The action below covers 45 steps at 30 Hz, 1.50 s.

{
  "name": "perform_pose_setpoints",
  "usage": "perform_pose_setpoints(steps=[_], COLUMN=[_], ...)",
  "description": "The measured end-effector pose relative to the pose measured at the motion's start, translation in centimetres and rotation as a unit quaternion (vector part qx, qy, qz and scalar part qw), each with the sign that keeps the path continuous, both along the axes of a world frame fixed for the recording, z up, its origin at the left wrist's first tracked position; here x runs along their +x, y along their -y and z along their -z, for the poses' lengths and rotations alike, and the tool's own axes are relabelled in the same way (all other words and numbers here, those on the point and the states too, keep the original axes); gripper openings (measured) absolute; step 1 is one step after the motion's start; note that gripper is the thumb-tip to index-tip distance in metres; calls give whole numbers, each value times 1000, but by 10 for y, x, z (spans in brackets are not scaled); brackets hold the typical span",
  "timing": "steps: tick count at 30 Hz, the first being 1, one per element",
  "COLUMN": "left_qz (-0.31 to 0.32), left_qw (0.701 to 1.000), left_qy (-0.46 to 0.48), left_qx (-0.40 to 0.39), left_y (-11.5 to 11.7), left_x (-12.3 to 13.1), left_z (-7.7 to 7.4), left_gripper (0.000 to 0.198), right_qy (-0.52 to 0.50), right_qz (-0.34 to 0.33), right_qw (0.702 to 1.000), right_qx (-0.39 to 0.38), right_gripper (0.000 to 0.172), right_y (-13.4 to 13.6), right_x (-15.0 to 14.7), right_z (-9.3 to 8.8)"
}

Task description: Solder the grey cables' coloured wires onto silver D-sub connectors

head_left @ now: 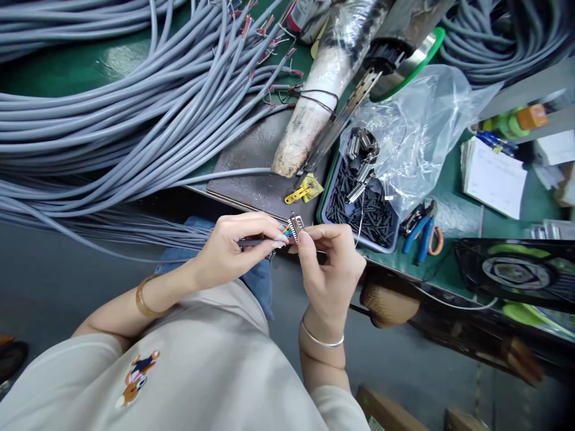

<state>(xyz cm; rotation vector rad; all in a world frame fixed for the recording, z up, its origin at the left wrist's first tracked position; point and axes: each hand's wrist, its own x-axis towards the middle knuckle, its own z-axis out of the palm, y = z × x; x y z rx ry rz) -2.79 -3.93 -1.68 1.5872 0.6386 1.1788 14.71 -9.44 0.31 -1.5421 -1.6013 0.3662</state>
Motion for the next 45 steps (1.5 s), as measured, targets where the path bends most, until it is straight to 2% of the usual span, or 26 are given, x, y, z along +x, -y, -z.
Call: perform_pose_setpoints(steps=[2, 5, 7, 9, 14, 17, 20, 22, 24, 26, 29, 33, 37, 45], left_qz=[1, 16, 24, 24, 38, 82, 148, 186, 201, 184, 145, 118, 103, 94], left_qw=[1000, 996, 989, 983, 967, 939, 890, 867, 863, 874, 900, 929, 939, 943], left_qy=[-9, -13, -5, 2, 22, 69, 109, 116, 103, 87, 83, 72, 56, 46], left_qx=[-10, -91, -146, -184, -250, -327, -418, -447, -451, -440, -402, -343, -322, -315], left_y=[1, 2, 1, 0, -4, -7, -12, -15, -15, -14, -11, -8, -8, -7], left_x=[0, 1, 3, 5, 8, 5, -2, -5, -7, -7, -5, -3, -4, -5], left_z=[-1, -5, -8, -11, -12, -10, -8, -8, -8, -9, -8, -7, -7, -3], left_gripper=[8, 8, 11, 10, 13, 23, 35, 40, 40, 39, 37, 33, 31, 34], right_qy=[-79, -208, -254, -241, -115, -90, -75, -29, 29, 33, -99, -251, -300, -295], right_qz=[-20, -62, -74, -58, 19, 54, -8, -63, -81, -50, -13, -42, -56, -35], right_qw=[997, 976, 964, 969, 993, 986, 976, 980, 984, 990, 994, 965, 950, 954], right_qx=[-17, -37, -31, -12, 18, 127, 204, 185, 159, 129, 34, -54, -69, -46], right_gripper=[10, 14, 15, 13, 7, 7, 11, 11, 12, 14, 13, 23, 23, 23], right_y=[-3, -7, -9, -9, -8, -8, -7, -5, -3, -1, -2, -9, -13, -15], right_x=[-1, -2, -3, -3, 1, 8, 14, 16, 13, 8, -1, -6, -6, -10], right_z=[3, 7, 9, 11, 14, 15, 19, 21, 23, 24, 20, 16, 17, 17])
